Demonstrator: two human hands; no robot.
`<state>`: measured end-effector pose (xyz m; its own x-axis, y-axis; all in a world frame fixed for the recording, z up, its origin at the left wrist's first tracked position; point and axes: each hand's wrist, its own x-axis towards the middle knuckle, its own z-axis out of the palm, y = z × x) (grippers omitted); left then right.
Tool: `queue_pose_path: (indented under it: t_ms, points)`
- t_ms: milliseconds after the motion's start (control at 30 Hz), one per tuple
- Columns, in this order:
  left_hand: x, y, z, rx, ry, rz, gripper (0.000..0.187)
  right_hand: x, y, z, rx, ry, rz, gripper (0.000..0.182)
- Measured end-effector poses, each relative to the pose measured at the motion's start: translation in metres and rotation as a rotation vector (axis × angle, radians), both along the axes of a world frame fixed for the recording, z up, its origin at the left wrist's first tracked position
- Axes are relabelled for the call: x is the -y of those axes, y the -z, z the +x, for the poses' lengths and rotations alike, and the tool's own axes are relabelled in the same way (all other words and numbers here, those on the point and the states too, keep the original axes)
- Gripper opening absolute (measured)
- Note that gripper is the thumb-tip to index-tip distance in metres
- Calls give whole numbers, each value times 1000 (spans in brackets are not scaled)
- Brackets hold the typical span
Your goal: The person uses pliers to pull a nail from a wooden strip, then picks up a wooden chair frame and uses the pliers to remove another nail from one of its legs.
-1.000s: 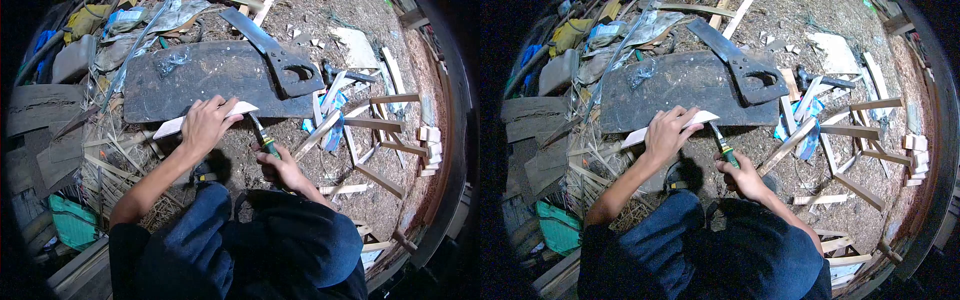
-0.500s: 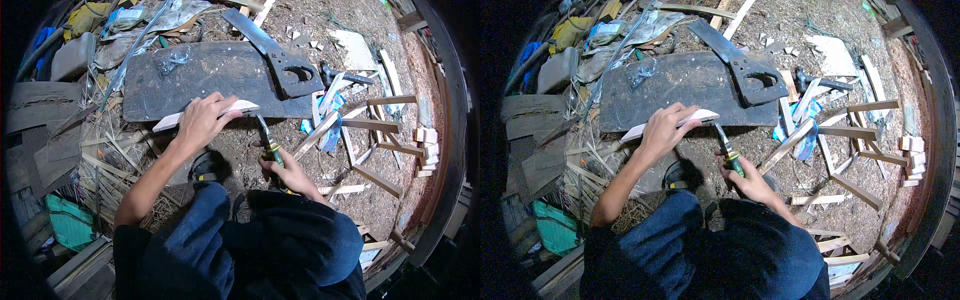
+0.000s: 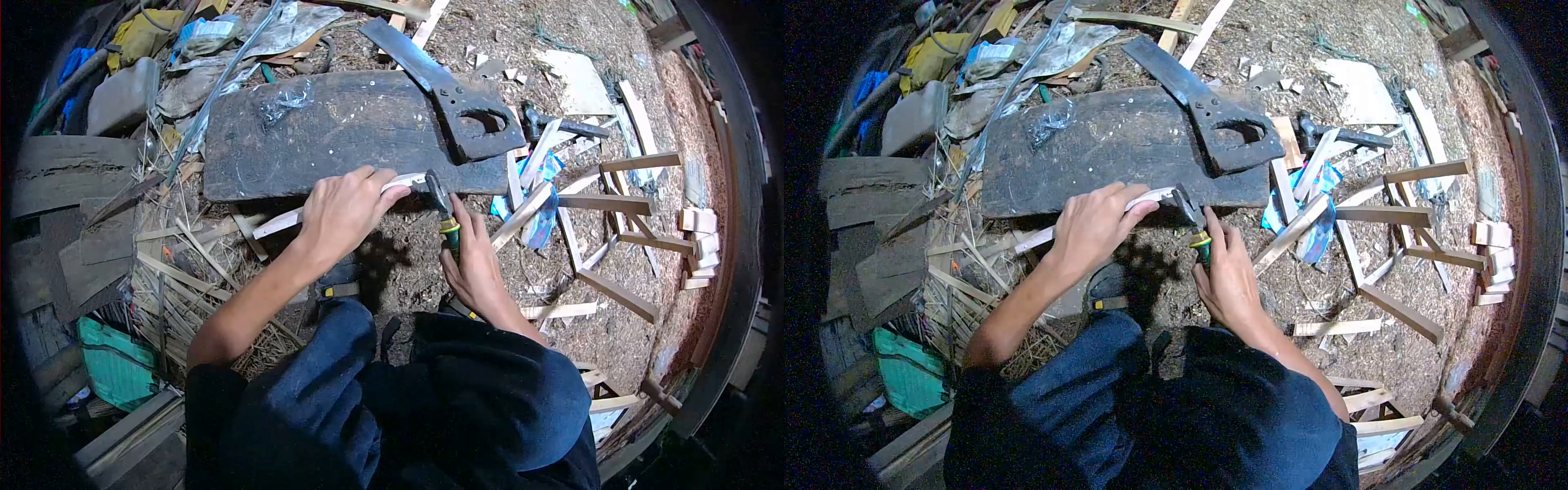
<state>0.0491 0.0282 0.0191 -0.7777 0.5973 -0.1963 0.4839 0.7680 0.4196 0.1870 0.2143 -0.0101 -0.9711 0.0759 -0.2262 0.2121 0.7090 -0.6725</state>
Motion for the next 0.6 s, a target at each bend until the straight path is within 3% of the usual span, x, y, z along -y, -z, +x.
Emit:
queue_pose_path:
  t_ms: [67,167,300,400,467,567,600]
  points:
    - [-4,0,3,28,-35,51,40,1,4,2,-40,52,113,95]
    - [-8,0,6,109,-74,115,37,3,8,4,-138,72,344,100]
    - [-11,4,14,143,-102,209,35,4,3,2,-116,81,431,103]
    - [-11,12,15,158,-125,269,34,1,6,1,-143,86,324,101]
    - [-9,20,13,140,-118,383,35,0,9,3,-167,121,107,97]
    - [-6,12,5,257,-123,309,37,-1,12,5,-44,174,-129,90]
    - [-5,11,2,257,-122,309,37,0,18,5,-228,128,-127,78]
